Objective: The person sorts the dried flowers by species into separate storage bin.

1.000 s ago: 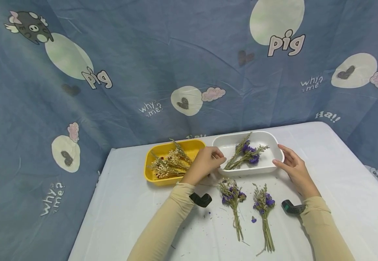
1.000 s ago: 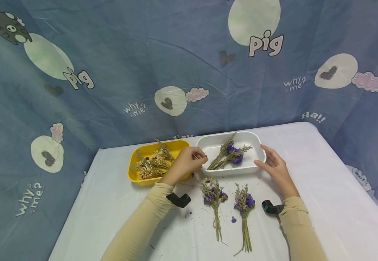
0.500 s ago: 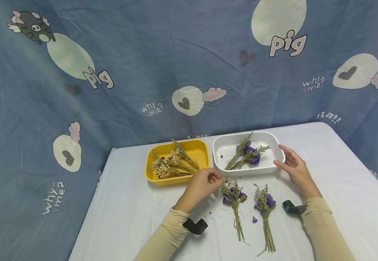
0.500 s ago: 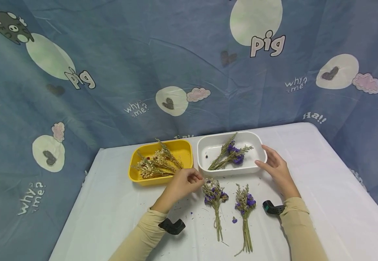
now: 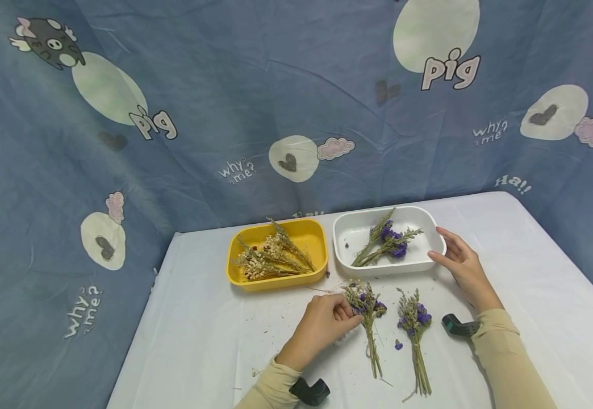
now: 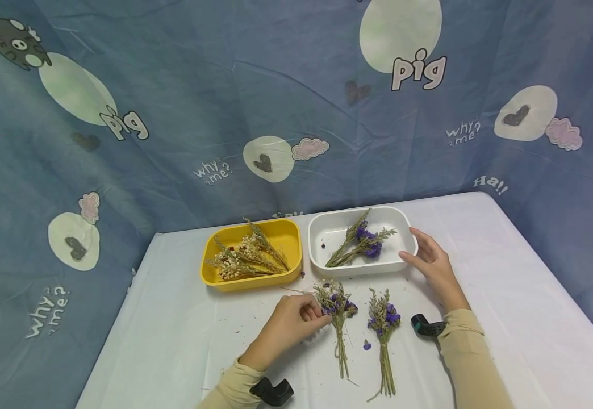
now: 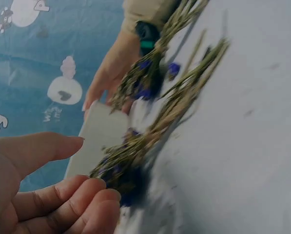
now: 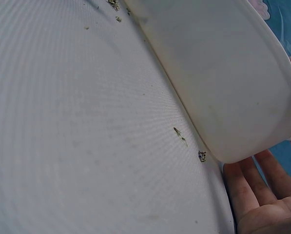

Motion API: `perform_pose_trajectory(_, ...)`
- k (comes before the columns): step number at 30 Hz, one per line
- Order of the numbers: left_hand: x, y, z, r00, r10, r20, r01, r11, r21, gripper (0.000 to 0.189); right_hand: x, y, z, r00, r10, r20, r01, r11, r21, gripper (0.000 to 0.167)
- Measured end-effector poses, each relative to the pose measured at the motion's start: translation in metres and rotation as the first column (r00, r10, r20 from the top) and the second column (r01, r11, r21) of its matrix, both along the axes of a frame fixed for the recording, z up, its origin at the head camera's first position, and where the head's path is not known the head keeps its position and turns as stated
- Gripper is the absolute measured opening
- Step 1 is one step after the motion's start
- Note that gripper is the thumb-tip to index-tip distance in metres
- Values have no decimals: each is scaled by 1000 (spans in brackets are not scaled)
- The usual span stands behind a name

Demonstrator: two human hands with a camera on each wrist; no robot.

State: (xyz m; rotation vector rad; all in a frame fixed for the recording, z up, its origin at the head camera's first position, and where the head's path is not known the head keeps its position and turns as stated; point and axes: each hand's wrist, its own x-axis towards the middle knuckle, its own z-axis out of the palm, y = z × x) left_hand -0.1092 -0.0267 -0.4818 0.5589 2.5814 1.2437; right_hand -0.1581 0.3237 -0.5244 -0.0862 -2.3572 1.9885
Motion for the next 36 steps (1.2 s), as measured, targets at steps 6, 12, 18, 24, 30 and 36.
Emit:
perform_pose_trajectory(6,14,7,-11,996,27,-79,-33,996,-79,26,0,-1,0,1000,3,4,-3,1000,6,76)
perform_pose_trajectory(12,16,16,-18,988,15,-154,-40,987,-159,32,1,0,0,1000,3,7,-3,1000,19,76)
perform_pose_trajectory(18,14,24,-18,975,15,-224,-70,969,-237,36,2,0,1,1000,2,5,-2,999,43,75)
perform_pose_trajectory(24,14,27,-19,971,6,-240,-72,960,-270,34,1,1,1,1000,0,10,-1,999,41,75)
perform_pose_trajectory(30,11,22,-17,976,7,-220,-62,968,-242,17,1,1,0,1000,4,-1,-4,1000,16,75)
perform_pose_trajectory(36,7,12,-14,980,9,-199,-58,968,-244,9,1,1,-1,1000,3,1,-3,1000,15,75)
